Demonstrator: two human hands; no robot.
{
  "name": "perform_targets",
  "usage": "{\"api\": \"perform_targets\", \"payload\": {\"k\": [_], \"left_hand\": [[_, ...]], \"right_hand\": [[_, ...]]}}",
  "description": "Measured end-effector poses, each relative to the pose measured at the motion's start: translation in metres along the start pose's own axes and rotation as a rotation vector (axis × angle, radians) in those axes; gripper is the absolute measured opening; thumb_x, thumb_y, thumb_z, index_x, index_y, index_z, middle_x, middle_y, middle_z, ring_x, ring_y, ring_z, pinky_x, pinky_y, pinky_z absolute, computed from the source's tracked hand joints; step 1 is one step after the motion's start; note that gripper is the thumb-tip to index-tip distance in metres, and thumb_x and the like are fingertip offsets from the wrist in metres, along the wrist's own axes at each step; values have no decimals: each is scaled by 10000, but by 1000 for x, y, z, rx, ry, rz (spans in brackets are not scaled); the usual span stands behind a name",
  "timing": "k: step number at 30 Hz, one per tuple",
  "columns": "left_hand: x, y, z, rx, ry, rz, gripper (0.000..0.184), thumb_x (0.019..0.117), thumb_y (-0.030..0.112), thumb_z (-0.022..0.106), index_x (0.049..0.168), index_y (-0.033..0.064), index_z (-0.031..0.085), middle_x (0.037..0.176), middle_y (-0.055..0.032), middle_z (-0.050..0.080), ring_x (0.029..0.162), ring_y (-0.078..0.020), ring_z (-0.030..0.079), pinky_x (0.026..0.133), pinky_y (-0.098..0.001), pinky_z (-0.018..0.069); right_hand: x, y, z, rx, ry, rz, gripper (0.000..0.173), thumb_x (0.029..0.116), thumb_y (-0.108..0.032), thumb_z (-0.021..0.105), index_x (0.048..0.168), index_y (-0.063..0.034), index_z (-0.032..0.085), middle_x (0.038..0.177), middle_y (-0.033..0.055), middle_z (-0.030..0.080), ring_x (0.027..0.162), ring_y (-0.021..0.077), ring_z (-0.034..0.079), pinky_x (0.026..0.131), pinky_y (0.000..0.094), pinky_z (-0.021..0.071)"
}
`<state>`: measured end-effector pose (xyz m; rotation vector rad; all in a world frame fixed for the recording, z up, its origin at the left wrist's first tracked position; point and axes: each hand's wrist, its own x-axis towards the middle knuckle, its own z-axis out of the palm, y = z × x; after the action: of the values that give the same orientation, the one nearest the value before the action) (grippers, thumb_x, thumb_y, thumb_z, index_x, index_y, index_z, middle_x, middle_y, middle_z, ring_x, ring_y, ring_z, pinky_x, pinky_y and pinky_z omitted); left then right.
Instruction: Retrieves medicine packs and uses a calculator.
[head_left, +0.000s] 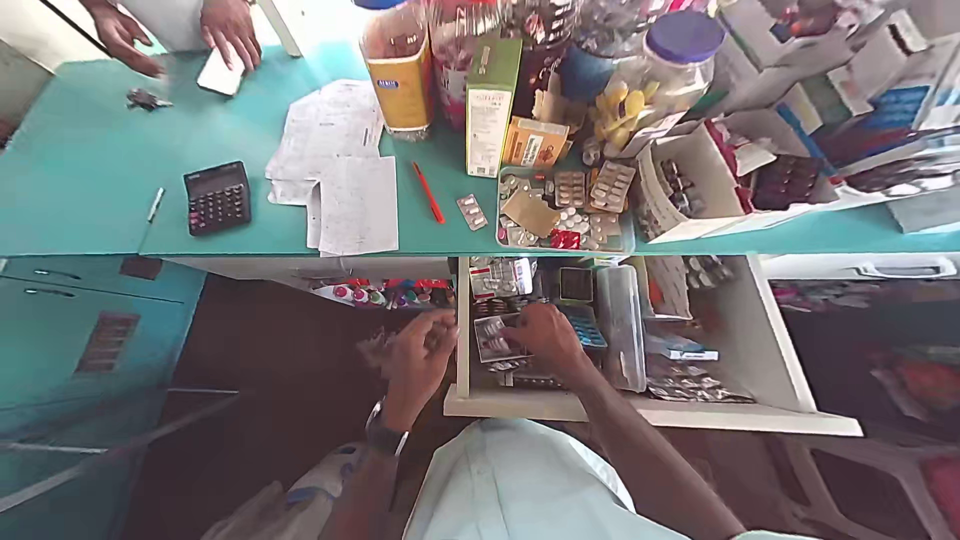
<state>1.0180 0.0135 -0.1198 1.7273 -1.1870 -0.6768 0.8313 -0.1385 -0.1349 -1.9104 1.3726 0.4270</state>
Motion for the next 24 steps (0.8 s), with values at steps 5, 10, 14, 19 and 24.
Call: {"api": "perform_targets", "payload": {"k": [5,10,14,19,24], "left_hand": [[122,1,35,636,-96,231,574,966,500,638,1414,142,605,1488,-99,551,1405,-309,480,1136,-524,408],[158,-26,53,819,-236,295,794,915,638,613,1544,176,469,1620,-101,396,1533,-362,263,1256,-565,156],[126,-47,39,826,141,583,230,935,50,634,1093,149,768,1084,-74,756,1045,-290,703,962,-487,530],[65,-35,-2,516,497,515,128,893,122,698,968,75,791,981,-90,767,944,-242,727,868,-403,592],[-24,-43,-91,299,564,367,123,880,160,711,909,52,763,943,-67,741,949,-117,703,872,-268,594]], "right_hand": [[-25,30,-4,183,196,-284,282,1001,-251,620,1094,-18,748,1088,185,715,1044,334,681,964,545,517],[-47,65,-10,477,229,-543,228,945,-150,646,1145,-108,748,1021,8,755,818,77,695,756,309,595],[-34,51,-32,632,169,-657,296,931,-94,621,1213,-93,709,1070,-12,748,871,69,701,757,268,602],[33,-63,-62,275,288,-826,281,1038,-81,490,1249,-41,671,1121,91,727,986,175,709,897,381,584],[95,-174,-62,-227,512,-759,403,1003,3,489,1344,-132,656,1312,188,660,1211,405,629,985,609,495]]}}
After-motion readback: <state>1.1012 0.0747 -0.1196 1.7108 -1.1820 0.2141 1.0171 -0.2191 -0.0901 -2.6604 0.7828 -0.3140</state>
